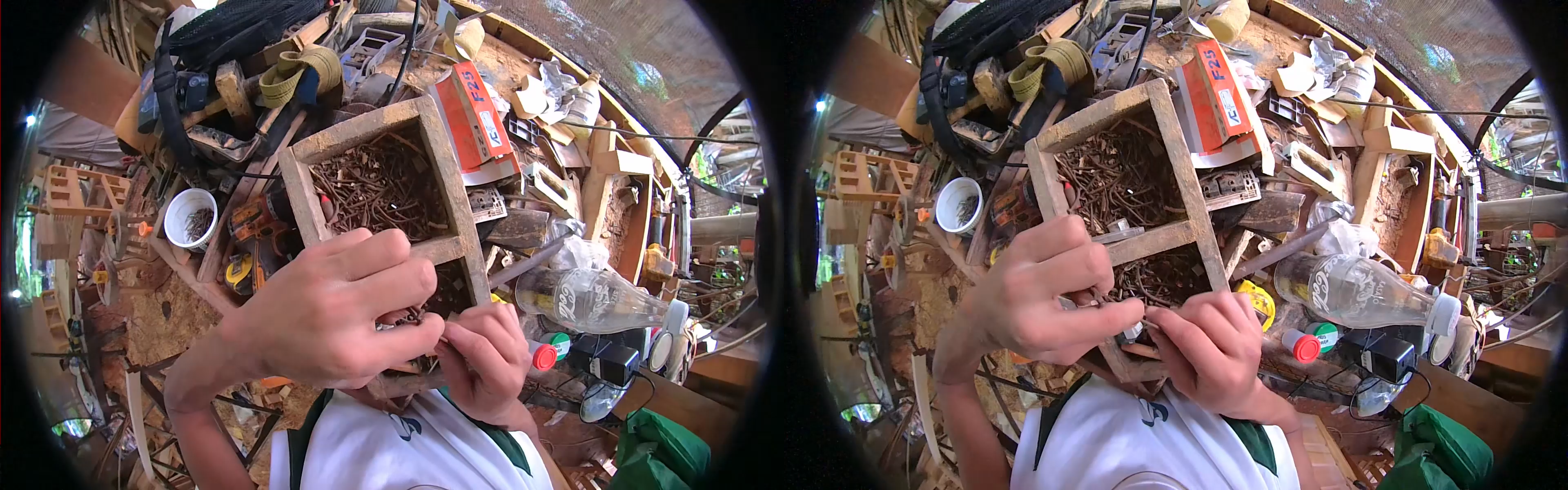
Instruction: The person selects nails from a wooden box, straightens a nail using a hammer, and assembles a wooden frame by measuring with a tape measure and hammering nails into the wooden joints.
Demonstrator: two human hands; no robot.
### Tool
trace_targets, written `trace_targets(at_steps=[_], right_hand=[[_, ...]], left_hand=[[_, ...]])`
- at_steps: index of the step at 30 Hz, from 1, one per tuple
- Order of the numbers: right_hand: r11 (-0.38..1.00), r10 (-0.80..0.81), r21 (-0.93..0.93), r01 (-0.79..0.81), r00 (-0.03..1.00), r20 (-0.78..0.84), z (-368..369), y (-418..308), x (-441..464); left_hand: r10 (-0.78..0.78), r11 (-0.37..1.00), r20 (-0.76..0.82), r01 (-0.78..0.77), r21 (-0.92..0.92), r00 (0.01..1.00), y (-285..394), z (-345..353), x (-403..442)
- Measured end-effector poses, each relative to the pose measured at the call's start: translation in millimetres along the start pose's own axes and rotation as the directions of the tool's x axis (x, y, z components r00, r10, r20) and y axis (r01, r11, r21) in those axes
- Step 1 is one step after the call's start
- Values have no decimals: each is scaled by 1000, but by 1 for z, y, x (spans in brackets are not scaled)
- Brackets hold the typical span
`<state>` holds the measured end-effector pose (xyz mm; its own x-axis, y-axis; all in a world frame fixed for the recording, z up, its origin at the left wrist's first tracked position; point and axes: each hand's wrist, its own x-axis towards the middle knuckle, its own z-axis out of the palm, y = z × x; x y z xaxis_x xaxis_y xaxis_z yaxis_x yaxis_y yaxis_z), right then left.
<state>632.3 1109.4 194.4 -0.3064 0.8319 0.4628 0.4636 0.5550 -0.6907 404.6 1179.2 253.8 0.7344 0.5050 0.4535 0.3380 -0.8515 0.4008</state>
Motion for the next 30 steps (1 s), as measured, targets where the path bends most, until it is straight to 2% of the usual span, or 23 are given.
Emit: trace_targets(at_steps=[1,3,4,6,7,9,10,11,13,14,15,16,20,22,24,28,30], right_hand=[[1000,-13,-4,13,1000,17,1,0,-2],[1000,4,6,-4,1000,-10,2,-1,-3],[998,58,7,-58,998,-35,2,0,-7],[991,130,17,-129,990,-47,-1,2,-14],[992,130,14,-129,991,-43,-1,4,-17],[975,183,146,-169,979,-90,0,8,-25],[987,95,133,-93,995,-13,-6,14,-29],[987,94,133,-92,995,-11,-3,11,-29],[925,258,312,-216,961,-99,6,2,-27],[924,257,315,-216,962,-95,3,4,-25],[952,186,259,-162,980,-70,0,7,-23],[973,115,206,-104,992,-41,-2,9,-22],[948,166,278,-153,986,-23,-3,13,-27],[953,114,282,-109,993,-1,-5,18,-30],[939,146,316,-137,989,-5,-3,15,-30],[923,161,352,-157,987,17,-6,16,-31],[898,192,404,-174,981,-4,-8,15,-26]], left_hand=[[0,1000,-2,0,-3,1000,-2,-1,-2],[-98,984,51,105,-144,994,-9,-4,-5],[-99,983,50,105,-148,994,-15,-6,-7],[-306,951,-48,303,-64,951,-32,-9,-12],[-308,950,-51,304,-67,950,-40,-9,-13],[-519,854,-126,519,-38,845,-54,-7,-13],[-520,853,-129,520,-39,844,-60,-2,-11],[-499,864,-177,502,-31,848,-65,6,-8],[-479,873,-225,488,-21,848,-70,11,-3],[-476,866,-152,491,92,866,-71,12,-2],[-478,852,-77,483,203,875,-72,14,-1],[-483,848,-78,488,205,872,-73,17,1],[-478,842,-85,483,238,874,-75,32,9],[-485,832,-84,488,263,871,-74,35,13],[-523,811,-27,507,291,852,-74,37,17],[-510,810,-22,489,325,860,-73,36,20],[-479,789,-69,464,403,875,-70,34,19]])
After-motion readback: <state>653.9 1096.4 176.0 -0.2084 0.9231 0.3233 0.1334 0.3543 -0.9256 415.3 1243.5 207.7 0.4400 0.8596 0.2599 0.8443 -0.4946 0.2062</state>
